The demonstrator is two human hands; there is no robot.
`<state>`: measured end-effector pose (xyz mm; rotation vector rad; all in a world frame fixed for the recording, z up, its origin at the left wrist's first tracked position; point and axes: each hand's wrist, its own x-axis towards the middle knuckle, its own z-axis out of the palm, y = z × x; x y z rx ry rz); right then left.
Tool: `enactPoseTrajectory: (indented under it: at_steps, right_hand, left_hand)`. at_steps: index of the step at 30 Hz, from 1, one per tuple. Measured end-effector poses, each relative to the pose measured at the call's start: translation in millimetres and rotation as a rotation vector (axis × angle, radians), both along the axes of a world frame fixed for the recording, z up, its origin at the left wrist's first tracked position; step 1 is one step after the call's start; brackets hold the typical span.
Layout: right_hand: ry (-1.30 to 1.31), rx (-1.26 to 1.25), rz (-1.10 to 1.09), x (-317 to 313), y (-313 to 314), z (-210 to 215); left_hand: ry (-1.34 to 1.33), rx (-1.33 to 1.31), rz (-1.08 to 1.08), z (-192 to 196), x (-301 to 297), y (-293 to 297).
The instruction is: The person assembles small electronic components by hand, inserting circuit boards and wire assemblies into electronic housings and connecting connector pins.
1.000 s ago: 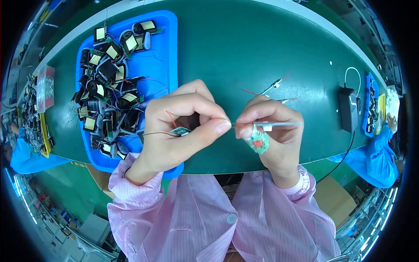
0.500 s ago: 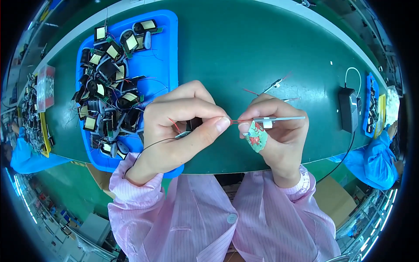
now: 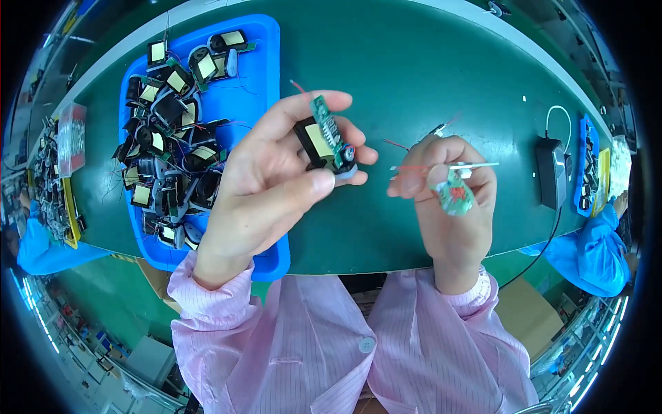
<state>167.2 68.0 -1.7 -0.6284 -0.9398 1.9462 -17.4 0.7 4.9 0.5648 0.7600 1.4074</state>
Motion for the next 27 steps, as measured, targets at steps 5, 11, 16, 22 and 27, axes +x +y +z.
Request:
enactPoseTrajectory:
  at_steps: [5, 11, 16, 22, 27]
  right_hand:
    - [0.008, 0.112, 0.178, -1.4, -8.9, 4.6]
    - [0.052, 0.121, 0.337, -8.4, -16.9, 8.7]
    - [0.215, -0.118, 0.266, -8.4, -14.8, 3.2]
    - [0.160, -0.035, 0.175, -3.5, -2.7, 3.6]
    - [0.130, 0.082, 0.175, 1.1, 0.1, 3.9]
  left_hand:
    - [0.160, -0.120, 0.058, 2.6, 3.2, 0.3]
    - [-0.017, 0.144, 0.235, -14.4, 4.7, -5.9]
    - [0.329, 0.159, 0.213, -8.7, 12.0, -4.4]
    - [0.256, 0.055, 0.055, -0.9, 6.5, -6.5]
    - [0.368, 0.102, 0.126, -6.9, 2.7, -7.9]
